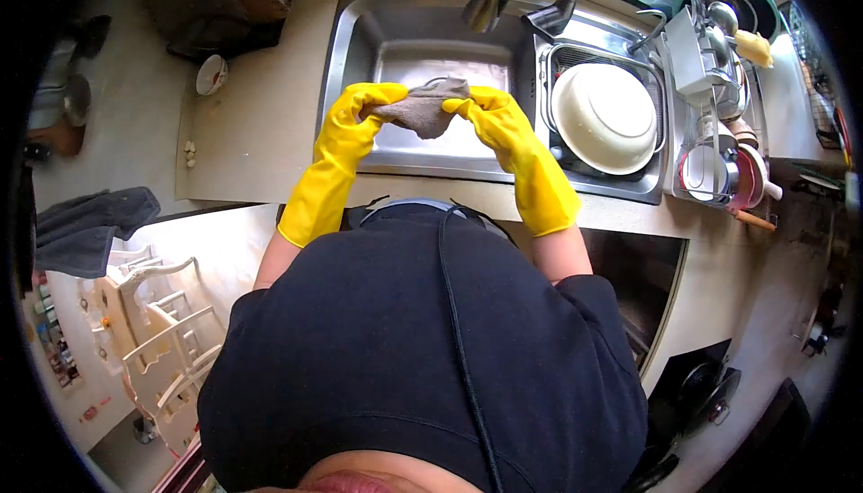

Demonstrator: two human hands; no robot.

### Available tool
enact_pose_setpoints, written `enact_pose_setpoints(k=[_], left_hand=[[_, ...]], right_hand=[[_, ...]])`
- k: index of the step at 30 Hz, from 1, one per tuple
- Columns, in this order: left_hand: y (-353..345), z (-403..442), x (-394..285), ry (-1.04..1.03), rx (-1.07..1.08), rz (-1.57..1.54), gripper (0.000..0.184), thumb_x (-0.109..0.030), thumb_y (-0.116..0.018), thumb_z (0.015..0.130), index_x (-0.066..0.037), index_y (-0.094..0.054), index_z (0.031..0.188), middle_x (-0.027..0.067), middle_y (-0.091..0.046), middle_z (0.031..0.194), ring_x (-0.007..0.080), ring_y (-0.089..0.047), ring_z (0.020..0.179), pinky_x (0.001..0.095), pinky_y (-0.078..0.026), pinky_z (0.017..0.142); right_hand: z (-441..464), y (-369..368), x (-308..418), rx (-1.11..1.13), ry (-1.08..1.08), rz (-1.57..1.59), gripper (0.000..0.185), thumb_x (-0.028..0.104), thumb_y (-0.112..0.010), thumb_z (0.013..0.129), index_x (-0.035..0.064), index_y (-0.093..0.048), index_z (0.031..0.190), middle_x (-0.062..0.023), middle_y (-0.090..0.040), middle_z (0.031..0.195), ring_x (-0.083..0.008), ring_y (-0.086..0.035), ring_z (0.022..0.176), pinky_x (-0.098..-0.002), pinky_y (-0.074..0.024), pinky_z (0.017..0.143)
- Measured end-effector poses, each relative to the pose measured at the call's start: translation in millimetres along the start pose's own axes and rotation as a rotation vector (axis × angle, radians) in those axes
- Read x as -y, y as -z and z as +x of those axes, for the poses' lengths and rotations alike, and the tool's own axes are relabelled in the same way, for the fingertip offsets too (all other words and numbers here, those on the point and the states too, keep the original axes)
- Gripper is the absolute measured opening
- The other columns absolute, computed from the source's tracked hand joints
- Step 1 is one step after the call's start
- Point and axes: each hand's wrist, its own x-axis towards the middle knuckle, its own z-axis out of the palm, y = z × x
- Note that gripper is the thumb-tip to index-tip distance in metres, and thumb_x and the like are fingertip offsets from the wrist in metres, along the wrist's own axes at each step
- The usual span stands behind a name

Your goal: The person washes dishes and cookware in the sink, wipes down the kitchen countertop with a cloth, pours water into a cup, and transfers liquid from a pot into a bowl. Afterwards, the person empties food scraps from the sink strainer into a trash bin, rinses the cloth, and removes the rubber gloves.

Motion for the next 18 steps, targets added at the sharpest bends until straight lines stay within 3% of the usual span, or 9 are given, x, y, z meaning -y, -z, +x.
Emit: enact_pose_setpoints(k=[2,4,5,8,9,10,14,16,18], left_hand=[[16.2,-12.5,-2.9,0.124,-0.076,-0.110,0.028,0.009,-0.066,0.090,-0.007,-0.061,0.113,0.0111,-0.070,0.119,0.0248,-0.067,0.114,0.0334,-0.052,0.102],[34.1,-22.9,4.9,0.112,-0.114,-0.214,0.021,0.005,-0.069,0.090,-0.006,-0.065,0.108,0.0110,-0.070,0.116,0.0224,-0.068,0.110,0.0326,-0.054,0.097],[46.5,-26.4,0.9,0.131,-0.070,0.007,0.017,0.003,-0.071,0.090,-0.005,-0.067,0.105,0.0109,-0.071,0.113,0.0208,-0.068,0.105,0.0319,-0.055,0.093],[72.8,-64.6,43.5,0.360,0.065,0.284,0.015,-0.009,-0.076,0.090,-0.005,-0.073,0.104,0.0081,-0.073,0.100,0.0181,-0.068,0.088,0.0279,-0.054,0.080],[82.4,-65.1,31.2,0.530,0.097,0.228,0.019,-0.014,-0.076,0.090,-0.007,-0.073,0.107,0.0094,-0.072,0.106,0.0198,-0.068,0.094,0.0308,-0.053,0.086],[91.8,-63.6,16.5,0.699,0.130,0.170,0.023,-0.018,-0.077,0.090,-0.009,-0.072,0.111,0.0108,-0.071,0.112,0.0215,-0.068,0.099,0.0337,-0.053,0.092],[108.2,-70.0,9.6,0.574,0.175,0.382,0.046,-0.036,-0.077,0.089,-0.014,-0.066,0.128,0.0144,-0.064,0.132,0.0289,-0.062,0.121,0.0431,-0.046,0.108],[106.4,-55.9,9.5,0.382,0.271,0.247,0.073,-0.052,-0.077,0.085,-0.018,-0.053,0.145,0.0169,-0.050,0.148,0.0340,-0.048,0.139,0.0496,-0.034,0.118],[92.5,-44.0,4.1,0.308,0.361,0.169,0.092,-0.057,-0.079,0.080,-0.021,-0.039,0.155,0.0183,-0.045,0.153,0.0357,-0.044,0.142,0.0486,-0.034,0.119]], right_hand=[[-2.4,-7.0,5.8,0.120,0.138,0.148,0.027,0.020,-0.067,0.100,0.0008,-0.072,0.118,-0.0037,-0.072,0.108,-0.0117,-0.061,0.099,-0.0284,-0.0467,0.094],[33.3,-14.2,-23.6,0.007,0.247,-0.056,0.029,0.019,-0.066,0.099,0.0014,-0.070,0.123,-0.0068,-0.074,0.111,-0.0165,-0.064,0.107,-0.0317,-0.0468,0.098],[45.5,-21.9,-18.2,-0.122,0.201,-0.525,0.028,0.017,-0.063,0.101,0.0013,-0.069,0.123,-0.0081,-0.074,0.114,-0.0187,-0.066,0.108,-0.0319,-0.0480,0.097],[31.7,-59.4,-28.7,-0.176,0.221,0.037,0.025,0.018,-0.058,0.104,0.0015,-0.070,0.119,-0.0095,-0.074,0.115,-0.0222,-0.070,0.101,-0.0342,-0.0531,0.092],[34.7,-63.4,-22.6,-0.013,0.291,0.300,0.046,0.037,-0.063,0.101,-0.0014,-0.063,0.127,-0.0167,-0.071,0.119,-0.0252,-0.068,0.112,-0.0351,-0.0525,0.101],[28.6,-70.1,-4.7,-0.045,0.252,0.329,0.052,0.038,-0.063,0.100,-0.0017,-0.057,0.133,-0.0196,-0.067,0.126,-0.0274,-0.066,0.118,-0.0393,-0.0510,0.107],[40.3,-67.2,-26.4,0.023,0.284,0.260,0.049,0.038,-0.065,0.100,0.0019,-0.058,0.133,-0.0168,-0.065,0.130,-0.0251,-0.067,0.117,-0.0385,-0.0518,0.105],[46.1,-77.3,-31.6,0.028,0.265,0.146,0.045,0.037,-0.064,0.101,0.0025,-0.060,0.130,-0.0151,-0.067,0.129,-0.0229,-0.068,0.114,-0.0363,-0.0531,0.102],[34.1,-117.4,1.9,0.028,0.241,0.189,0.037,0.032,-0.063,0.102,0.0018,-0.063,0.125,-0.0145,-0.068,0.128,-0.0197,-0.068,0.111,-0.0324,-0.0522,0.100]])
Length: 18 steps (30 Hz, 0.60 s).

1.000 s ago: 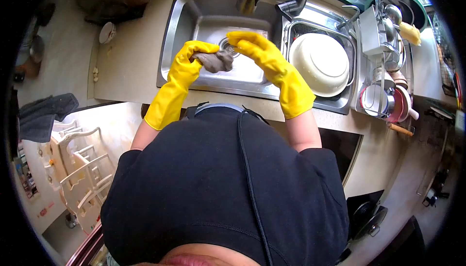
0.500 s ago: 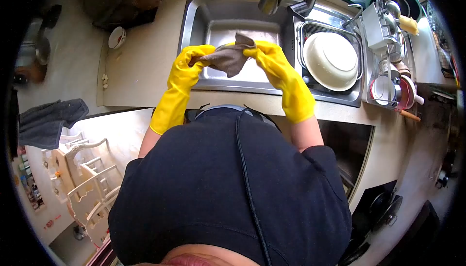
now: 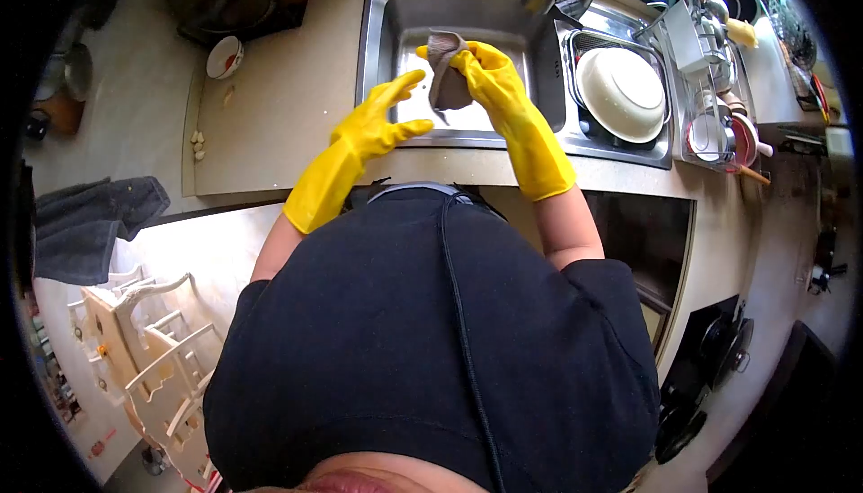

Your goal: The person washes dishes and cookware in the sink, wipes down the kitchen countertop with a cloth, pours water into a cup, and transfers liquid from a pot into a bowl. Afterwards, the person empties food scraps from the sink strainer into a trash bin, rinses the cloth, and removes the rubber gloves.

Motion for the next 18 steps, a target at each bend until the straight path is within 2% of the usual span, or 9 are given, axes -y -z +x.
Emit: enact_pose_setpoints(k=[2,5,6,8,10,12,15,16,18], left_hand=[[8.4,-2.4,-56.0,0.052,0.061,0.081,0.080,-0.043,-0.078,0.085,-0.012,-0.043,0.150,0.0198,-0.048,0.149,0.0364,-0.047,0.139,0.0439,-0.038,0.116],[-13.6,21.5,-6.7,-0.165,-0.155,-0.075,0.028,-0.006,-0.064,0.090,0.000,-0.066,0.118,0.0175,-0.074,0.106,0.0299,-0.070,0.104,0.0367,-0.052,0.094],[-19.5,42.4,31.3,-0.188,-0.042,-0.376,0.029,0.000,-0.060,0.091,-0.002,-0.068,0.118,0.0159,-0.075,0.104,0.0283,-0.071,0.097,0.0351,-0.053,0.089],[19.1,26.9,-5.8,-0.091,-0.046,-0.171,0.032,-0.001,-0.060,0.091,-0.005,-0.070,0.120,0.0136,-0.075,0.102,0.0260,-0.071,0.091,0.0326,-0.054,0.085],[29.3,42.4,32.6,-0.229,-0.045,0.248,0.030,-0.012,-0.067,0.096,-0.008,-0.071,0.126,0.0074,-0.076,0.107,0.0203,-0.070,0.097,0.0327,-0.053,0.088],[30.5,43.4,27.8,0.030,0.236,-0.099,0.031,-0.010,-0.069,0.094,-0.010,-0.072,0.126,0.0014,-0.076,0.105,0.0160,-0.068,0.094,0.0315,-0.052,0.086],[34.0,47.4,34.4,0.216,0.389,-0.100,0.033,-0.011,-0.068,0.097,-0.012,-0.070,0.129,-0.0003,-0.074,0.108,0.0114,-0.064,0.094,0.0261,-0.050,0.084],[38.3,50.3,33.9,0.327,0.393,-0.148,0.032,-0.014,-0.068,0.098,-0.012,-0.070,0.130,-0.0002,-0.074,0.109,0.0116,-0.064,0.095,0.0256,-0.050,0.084],[41.0,58.2,18.6,0.105,0.290,-0.203,0.031,-0.017,-0.066,0.099,-0.012,-0.070,0.130,-0.0005,-0.074,0.110,0.0119,-0.063,0.096,0.0252,-0.049,0.085]], right_hand=[[2.6,-22.4,-10.5,-0.131,-0.001,-0.010,0.031,0.026,-0.067,0.100,0.0009,-0.067,0.119,-0.0053,-0.072,0.109,-0.0114,-0.067,0.098,-0.0251,-0.0523,0.089],[-1.4,-45.9,4.6,-0.189,0.035,-0.184,0.023,0.022,-0.069,0.098,0.0022,-0.075,0.107,-0.0038,-0.074,0.095,-0.0094,-0.066,0.084,-0.0248,-0.0530,0.074],[-4.0,-43.1,7.7,-0.210,0.047,-0.209,0.022,0.022,-0.069,0.097,0.0027,-0.076,0.106,-0.0032,-0.074,0.091,-0.0088,-0.066,0.081,-0.0247,-0.0523,0.071],[0.8,-16.0,-6.9,-0.248,0.127,-0.342,0.026,0.019,-0.068,0.096,0.0043,-0.075,0.116,-0.0025,-0.075,0.093,-0.0065,-0.064,0.082,-0.0225,-0.0497,0.073],[-8.9,-9.0,-7.9,-0.304,0.083,-0.256,0.025,0.014,-0.065,0.096,0.0044,-0.075,0.118,-0.0029,-0.076,0.098,-0.0061,-0.065,0.086,-0.0221,-0.0495,0.077],[-20.9,-16.0,-1.6,-0.329,0.083,-0.148,0.026,0.008,-0.058,0.098,-0.0017,-0.070,0.119,-0.0121,-0.074,0.115,-0.0124,-0.069,0.100,-0.0250,-0.0519,0.090],[-38.3,-14.7,-2.3,-0.304,0.014,0.006,0.022,0.004,-0.052,0.100,-0.0053,-0.063,0.117,-0.0217,-0.071,0.120,-0.0293,-0.068,0.115,-0.0369,-0.0527,0.102],[-39.2,-9.5,-12.9,-0.353,0.034,0.088,0.017,0.006,-0.054,0.100,-0.0032,-0.067,0.107,-0.0183,-0.073,0.116,-0.0210,-0.072,0.102,-0.0310,-0.0550,0.092],[-38.4,6.3,-34.1,-0.479,0.110,-0.129,0.015,0.011,-0.061,0.098,0.0016,-0.067,0.088,-0.0123,-0.076,0.100,-0.0130,-0.068,0.079,-0.0265,-0.0534,0.071]])
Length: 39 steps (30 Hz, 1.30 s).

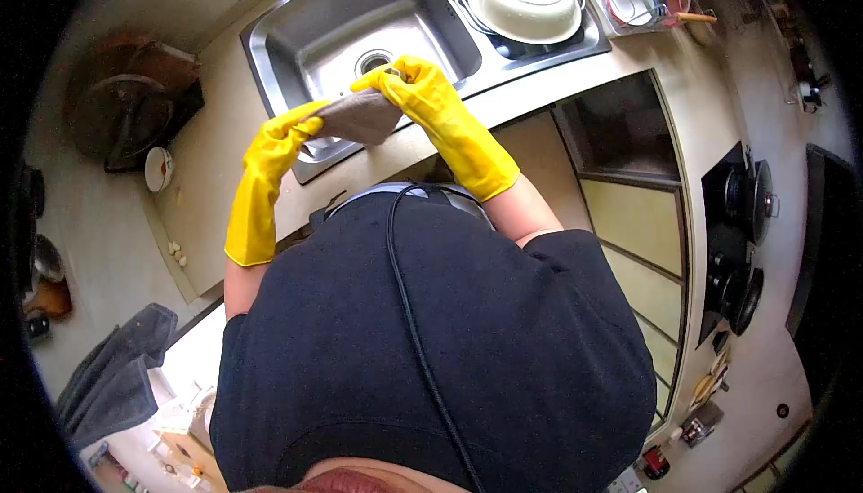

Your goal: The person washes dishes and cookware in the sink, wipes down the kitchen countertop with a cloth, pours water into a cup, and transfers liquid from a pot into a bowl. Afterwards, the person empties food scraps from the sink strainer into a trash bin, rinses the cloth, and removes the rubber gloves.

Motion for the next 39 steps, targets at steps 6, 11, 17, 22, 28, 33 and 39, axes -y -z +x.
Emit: enact_pose_setpoints(k=[6,11,17,22,28,33,39], left_hand=[[-7.0,8.2,-57.9,-0.048,-0.076,0.342,0.027,-0.011,-0.059,0.101,-0.016,-0.073,0.124,0.0090,-0.073,0.110,0.0191,-0.067,0.100,0.0280,-0.052,0.088],[-7.0,33.3,-67.4,-0.133,0.163,0.121,0.024,-0.014,-0.059,0.102,-0.013,-0.072,0.122,-0.0021,-0.068,0.089,0.0064,-0.060,0.077,0.0204,-0.047,0.066],[-64.8,86.5,-84.7,0.055,0.235,-0.045,0.023,-0.026,-0.069,0.097,-0.007,-0.075,0.111,-0.0021,-0.069,0.090,0.0060,-0.056,0.074,0.0230,-0.045,0.067],[-140.7,175.1,-116.9,0.205,0.230,0.014,0.034,-0.036,-0.068,0.096,-0.005,-0.074,0.110,0.0047,-0.070,0.090,0.0128,-0.064,0.086,0.0277,-0.051,0.078],[-250.1,239.2,-76.4,-0.451,0.032,0.763,0.069,-0.042,-0.074,0.084,0.002,-0.054,0.133,0.0258,-0.061,0.120,0.0395,-0.059,0.114,0.0449,-0.047,0.100],[-296.2,218.6,-66.9,-0.582,0.112,0.928,0.080,-0.051,-0.075,0.079,-0.007,-0.050,0.142,0.0236,-0.052,0.140,0.0449,-0.046,0.132,0.0577,-0.035,0.109],[-274.2,204.9,-42.6,-0.652,0.110,0.844,0.074,-0.035,-0.071,0.082,-0.013,-0.045,0.148,0.0211,-0.046,0.150,0.0463,-0.044,0.136,0.0604,-0.030,0.114]], right_hand=[[-7.1,47.7,1.3,-0.037,-0.014,-0.521,0.041,0.027,-0.081,0.088,0.0065,-0.052,0.067,-0.0018,-0.060,0.065,-0.0090,-0.054,0.060,-0.0281,-0.0420,0.052],[-40.2,84.4,49.5,-0.031,-0.365,-0.407,0.041,0.017,-0.088,0.078,0.0110,-0.050,0.063,0.0031,-0.051,0.065,-0.0080,-0.046,0.060,-0.0263,-0.0358,0.055],[-67.7,164.8,52.0,-0.057,-0.266,-0.322,0.035,0.024,-0.088,0.079,0.0104,-0.057,0.069,0.0047,-0.050,0.062,-0.0055,-0.042,0.058,-0.0250,-0.0334,0.052],[-41.7,224.1,38.0,-0.537,-0.306,-0.357,0.032,0.019,-0.085,0.084,0.0131,-0.056,0.072,0.0050,-0.058,0.070,-0.0064,-0.049,0.064,-0.0234,-0.0383,0.061],[-22.2,312.6,-21.4,-0.936,-0.254,-0.961,0.042,0.026,-0.079,0.088,-0.0003,-0.066,0.119,-0.0178,-0.069,0.123,-0.0267,-0.065,0.114,-0.0363,-0.0495,0.099],[-41.7,298.7,-61.4,-0.865,-0.085,-0.719,0.040,0.019,-0.073,0.093,-0.0016,-0.065,0.126,-0.0198,-0.068,0.124,-0.0275,-0.065,0.117,-0.0363,-0.0488,0.103],[-34.0,262.1,-51.4,-0.820,0.032,-0.578,0.027,-0.001,-0.062,0.096,-0.0051,-0.064,0.123,-0.0173,-0.068,0.121,-0.0237,-0.066,0.111,-0.0340,-0.0507,0.100]])
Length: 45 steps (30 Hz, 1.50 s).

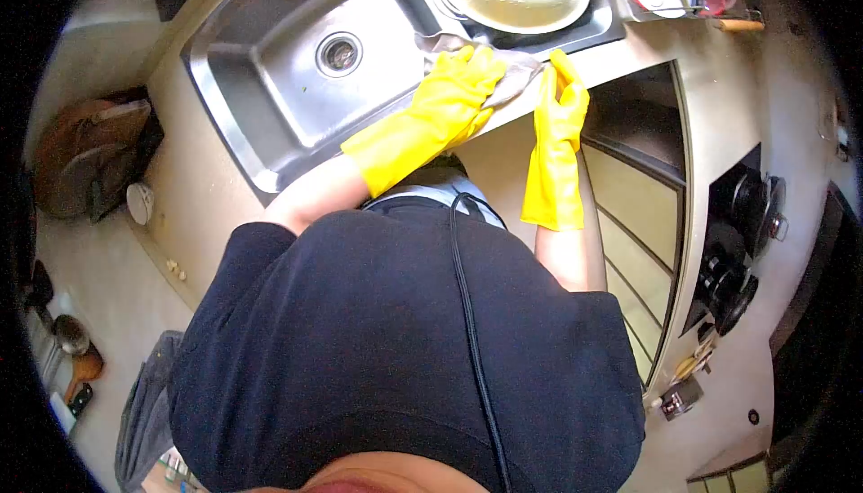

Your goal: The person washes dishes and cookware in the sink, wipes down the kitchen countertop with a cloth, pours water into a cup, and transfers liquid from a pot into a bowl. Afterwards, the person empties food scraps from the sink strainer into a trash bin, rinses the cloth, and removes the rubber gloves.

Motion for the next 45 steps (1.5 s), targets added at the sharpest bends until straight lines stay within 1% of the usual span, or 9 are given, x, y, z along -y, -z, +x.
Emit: enact_pose_setpoints(k=[6,9,11,14,21,25,33,38,45], left_hand=[[52.4,-165.1,48.8,0.063,-0.118,0.006,0.070,-0.026,-0.072,0.077,-0.005,-0.049,0.140,0.0210,-0.054,0.137,0.0427,-0.054,0.121,0.0507,-0.043,0.106],[97.1,-266.0,55.8,0.228,0.022,0.073,0.077,-0.028,-0.072,0.078,-0.004,-0.045,0.146,0.0211,-0.049,0.146,0.0426,-0.048,0.132,0.0513,-0.036,0.114],[109.7,-340.1,58.1,0.409,0.119,0.197,0.086,-0.033,-0.071,0.083,-0.007,-0.034,0.157,0.0182,-0.033,0.162,0.0374,-0.029,0.150,0.0518,-0.015,0.125],[106.4,-435.4,56.2,0.789,-0.010,0.240,0.093,-0.036,-0.069,0.086,-0.006,-0.023,0.161,0.0175,-0.020,0.168,0.0380,-0.015,0.155,0.0498,-0.004,0.126],[121.9,-633.9,129.2,1.226,-0.174,0.600,0.091,-0.050,-0.059,0.094,0.001,-0.022,0.159,0.0215,-0.019,0.167,0.0421,-0.017,0.153,0.0520,-0.012,0.125],[158.5,-618.3,171.2,1.556,-0.200,0.508,0.089,-0.054,-0.052,0.097,0.003,-0.022,0.158,0.0241,-0.020,0.166,0.0450,-0.018,0.152,0.0559,-0.016,0.122],[132.5,-431.7,122.4,0.768,0.113,0.386,0.099,-0.062,-0.059,0.089,-0.008,-0.021,0.162,0.0189,-0.010,0.169,0.0445,-0.008,0.155,0.0721,-0.007,0.117],[160.3,-318.0,234.3,0.636,-0.058,0.509,0.100,-0.070,-0.056,0.087,-0.008,-0.028,0.160,0.0176,-0.021,0.167,0.0442,-0.018,0.152,0.0719,-0.015,0.116],[196.1,-230.0,387.9,0.719,-0.117,0.562,0.091,-0.072,-0.046,0.092,-0.021,-0.020,0.163,0.0074,-0.014,0.171,0.0369,-0.013,0.156,0.0663,-0.013,0.120]], right_hand=[[-20.9,-52.9,26.0,0.109,0.295,-0.060,0.023,-0.006,-0.064,0.090,-0.0029,-0.071,0.111,-0.0179,-0.069,0.123,-0.0290,-0.065,0.116,-0.0355,-0.0487,0.102],[-55.9,-83.1,39.6,0.200,0.251,-0.045,0.023,-0.003,-0.064,0.090,-0.0002,-0.072,0.111,-0.0179,-0.069,0.126,-0.0312,-0.064,0.119,-0.0349,-0.0498,0.098],[-80.0,-97.5,57.9,0.242,0.428,-0.159,0.026,0.000,-0.068,0.087,0.0036,-0.072,0.112,-0.0175,-0.068,0.126,-0.0347,-0.063,0.120,-0.0378,-0.0493,0.099],[-114.3,-105.2,72.3,0.285,0.672,-0.332,0.026,0.001,-0.069,0.086,0.0066,-0.072,0.112,-0.0161,-0.069,0.123,-0.0395,-0.060,0.122,-0.0475,-0.0425,0.109],[-145.5,-108.3,82.1,0.313,0.864,-0.396,0.027,-0.001,-0.066,0.084,0.0069,-0.073,0.109,-0.0145,-0.072,0.119,-0.0395,-0.063,0.117,-0.0470,-0.0456,0.107],[-150.2,-113.8,78.8,0.290,0.877,-0.436,0.026,-0.001,-0.066,0.084,0.0065,-0.074,0.107,-0.0139,-0.073,0.114,-0.0377,-0.065,0.115,-0.0457,-0.0461,0.106],[-144.4,-117.8,94.3,0.298,0.874,-0.445,0.024,0.000,-0.066,0.083,0.0061,-0.074,0.105,-0.0133,-0.074,0.111,-0.0376,-0.066,0.111,-0.0452,-0.0475,0.103],[-142.6,-121.1,100.1,0.342,0.836,-0.472,0.020,0.002,-0.066,0.081,0.0065,-0.073,0.100,-0.0129,-0.074,0.108,-0.0381,-0.066,0.107,-0.0461,-0.0483,0.101],[-133.6,-130.4,94.2,0.358,0.813,-0.458,0.020,0.001,-0.065,0.085,0.0083,-0.073,0.102,-0.0127,-0.074,0.106,-0.0372,-0.068,0.107,-0.0477,-0.0488,0.100]])
